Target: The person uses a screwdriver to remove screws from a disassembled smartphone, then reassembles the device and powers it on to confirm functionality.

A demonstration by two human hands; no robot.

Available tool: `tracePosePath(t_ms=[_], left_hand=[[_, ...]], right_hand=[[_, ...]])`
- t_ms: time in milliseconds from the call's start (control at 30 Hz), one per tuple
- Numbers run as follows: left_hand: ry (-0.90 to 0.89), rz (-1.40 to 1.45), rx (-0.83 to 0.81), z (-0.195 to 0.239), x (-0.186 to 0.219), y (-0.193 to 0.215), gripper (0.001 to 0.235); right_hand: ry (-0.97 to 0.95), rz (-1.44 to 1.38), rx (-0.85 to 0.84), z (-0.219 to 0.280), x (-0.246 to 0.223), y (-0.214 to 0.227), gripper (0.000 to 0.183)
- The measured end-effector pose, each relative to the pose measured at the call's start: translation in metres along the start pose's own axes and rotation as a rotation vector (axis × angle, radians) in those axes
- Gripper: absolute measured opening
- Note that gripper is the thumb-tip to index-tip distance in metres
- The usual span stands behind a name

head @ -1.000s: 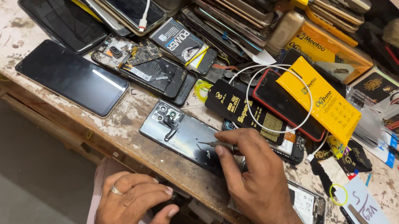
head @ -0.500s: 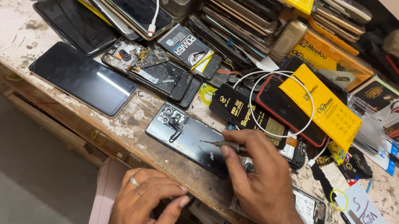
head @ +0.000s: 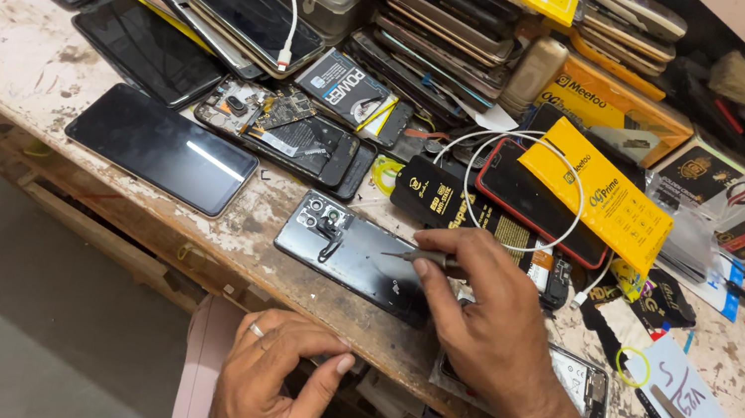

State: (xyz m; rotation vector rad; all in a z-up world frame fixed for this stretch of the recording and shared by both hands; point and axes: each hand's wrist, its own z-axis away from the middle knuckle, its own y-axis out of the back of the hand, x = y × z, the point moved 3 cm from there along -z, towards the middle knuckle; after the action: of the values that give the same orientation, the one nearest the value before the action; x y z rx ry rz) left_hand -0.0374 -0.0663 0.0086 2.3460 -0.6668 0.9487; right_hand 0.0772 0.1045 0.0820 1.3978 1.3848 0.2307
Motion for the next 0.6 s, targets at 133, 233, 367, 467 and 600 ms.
tracePosePath(t_ms=[133, 233, 367, 467, 600], left_hand=[[0.013, -0.004, -0.003, -0.002, -0.001, -0.001, 0.012], [0.009, -0.011, -0.004, -0.002, -0.001, 0.000, 0.012], [0.008, -0.012, -0.014, -0.001, 0.000, 0.000, 0.012], [0.037, -0.007, -0.025, 0.002, -0.001, 0.000, 0.012], [0.035, -0.012, -0.002, 0.005, -0.004, 0.002, 0.012]], right_hand=[[-0.036, 0.016, -0.019, 0.000, 0.001, 0.002, 0.020], [-0.042, -0.001, -0.031, -0.001, -0.002, -0.002, 0.020], [-0.060, -0.019, -0.047, -0.004, -0.005, -0.006, 0.020], [-0.037, -0.040, -0.030, -0.007, -0.007, -0.006, 0.020], [0.034, -0.018, 0.025, -0.005, -0.013, 0.000, 0.020]])
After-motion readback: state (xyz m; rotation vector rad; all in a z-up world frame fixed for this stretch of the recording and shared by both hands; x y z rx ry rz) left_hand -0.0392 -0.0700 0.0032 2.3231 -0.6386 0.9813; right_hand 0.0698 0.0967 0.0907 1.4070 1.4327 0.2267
